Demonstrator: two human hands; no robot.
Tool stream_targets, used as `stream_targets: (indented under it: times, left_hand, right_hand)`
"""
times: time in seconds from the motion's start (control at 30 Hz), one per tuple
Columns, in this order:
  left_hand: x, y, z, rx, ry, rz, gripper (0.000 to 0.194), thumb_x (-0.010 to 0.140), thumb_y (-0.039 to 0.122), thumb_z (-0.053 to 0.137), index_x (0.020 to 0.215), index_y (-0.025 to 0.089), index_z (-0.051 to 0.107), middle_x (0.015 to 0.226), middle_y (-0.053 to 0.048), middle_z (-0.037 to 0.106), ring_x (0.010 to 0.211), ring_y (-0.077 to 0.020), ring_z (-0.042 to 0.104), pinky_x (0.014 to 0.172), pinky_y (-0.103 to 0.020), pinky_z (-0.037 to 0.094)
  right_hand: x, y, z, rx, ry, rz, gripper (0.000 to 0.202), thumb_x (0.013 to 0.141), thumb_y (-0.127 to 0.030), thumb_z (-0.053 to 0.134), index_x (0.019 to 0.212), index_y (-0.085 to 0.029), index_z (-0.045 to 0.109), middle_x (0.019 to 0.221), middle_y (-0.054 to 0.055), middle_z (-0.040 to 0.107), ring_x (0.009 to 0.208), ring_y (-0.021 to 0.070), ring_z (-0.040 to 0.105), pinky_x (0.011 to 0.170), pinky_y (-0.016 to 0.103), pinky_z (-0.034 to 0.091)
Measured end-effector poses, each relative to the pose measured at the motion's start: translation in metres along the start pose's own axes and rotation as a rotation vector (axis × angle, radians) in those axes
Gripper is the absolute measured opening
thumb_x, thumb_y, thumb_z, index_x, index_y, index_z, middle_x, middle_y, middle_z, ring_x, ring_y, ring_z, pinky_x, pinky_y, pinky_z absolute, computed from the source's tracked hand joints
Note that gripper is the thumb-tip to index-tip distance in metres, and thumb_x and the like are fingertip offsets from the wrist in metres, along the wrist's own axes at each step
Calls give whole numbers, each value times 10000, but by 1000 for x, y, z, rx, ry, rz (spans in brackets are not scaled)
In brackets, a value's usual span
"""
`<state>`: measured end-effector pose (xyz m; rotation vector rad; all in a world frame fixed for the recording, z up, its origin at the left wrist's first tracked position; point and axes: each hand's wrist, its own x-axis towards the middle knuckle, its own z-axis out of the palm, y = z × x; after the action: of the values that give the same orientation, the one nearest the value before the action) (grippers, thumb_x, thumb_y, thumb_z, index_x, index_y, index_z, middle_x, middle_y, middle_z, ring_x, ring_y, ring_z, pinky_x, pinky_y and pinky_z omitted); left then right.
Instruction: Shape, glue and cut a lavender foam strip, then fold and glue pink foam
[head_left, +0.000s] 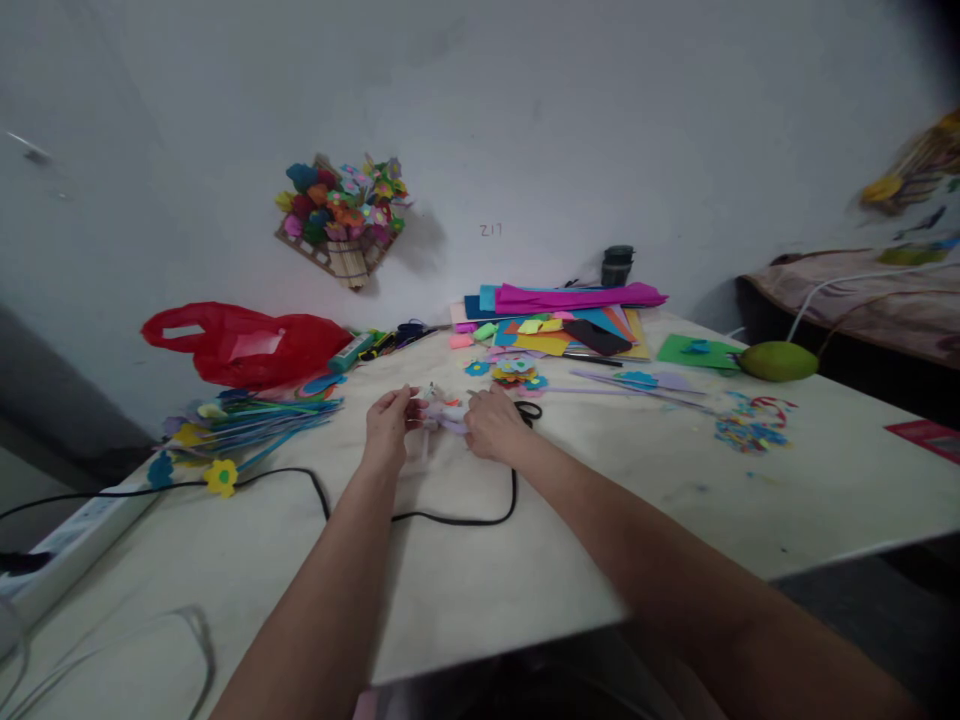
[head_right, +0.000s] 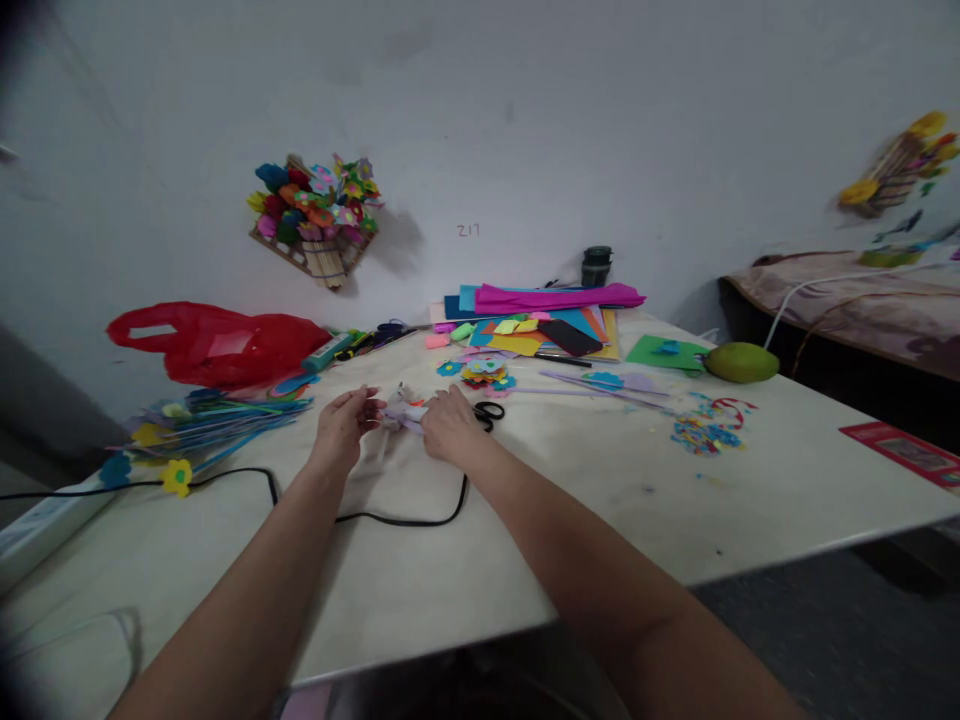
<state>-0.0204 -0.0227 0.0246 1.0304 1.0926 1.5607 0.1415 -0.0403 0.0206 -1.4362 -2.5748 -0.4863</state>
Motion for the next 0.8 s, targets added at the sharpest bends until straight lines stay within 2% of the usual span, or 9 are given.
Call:
stream_targets:
  times: [0.13,0.3,0.37,0.43,0.53,0.6,0.73,0.8]
  left_hand:
    - [-1,0,1,-7,-3,-15,323,608,381,669,767,106,614,567,-40,619,427,-90,518,415,-191,378]
    - [-1,0,1,-6,-6,-21,352,594,407,682,762,105,611,567,-37,617,428,-90,520,417,-192,371]
    - [-1,0,1,-2,-9,-18,352,597,408,681,764,106,612,570,-37,618,433,-92,524,419,-193,374]
    - [-1,-1,1,3,-12,-13,352,604,410,675,770,107,611,574,-39,621,438,-94,527,422,-194,377]
    - [-1,-2,1,15,-11,-15,351,605,407,672,776,107,609,581,-41,625,438,-92,527,423,-192,379]
    - [0,-2,1,17,-9,-21,352,597,401,677,777,107,608,579,-39,625,437,-93,526,423,-193,381]
    - [0,-3,1,15,-11,-19,360,589,406,681,778,107,609,574,-36,622,443,-96,528,427,-197,385]
    - [0,-3,0,15,-7,-19,362,585,404,684,776,106,610,572,-34,620,442,-93,526,429,-196,381]
  right_hand:
    - [2,-3,7,9,7,-35,229,765,-152,484,862,-113,688,861,158,631,930,271,506,849,413,271]
    - [4,-2,7,106,3,33,239,787,-142,451,846,-121,682,851,144,640,905,257,534,839,393,300]
    - [5,4,4,219,66,144,266,828,-182,416,862,-146,677,880,120,641,861,227,555,800,350,338]
    - [5,15,0,369,210,290,284,861,-244,392,919,-177,662,976,95,623,868,200,559,747,297,372]
    - [6,36,-3,546,443,421,253,845,-219,416,955,-158,635,1019,84,612,930,184,547,786,263,385]
    - [6,50,-2,687,502,499,232,830,-216,434,939,-158,630,934,73,636,877,185,564,786,275,401]
    - [9,70,0,1104,557,729,233,806,-222,449,985,-176,590,867,45,638,716,152,581,600,234,446]
    - [8,81,1,1261,633,871,218,798,-223,460,973,-166,576,851,41,629,658,124,573,533,201,436]
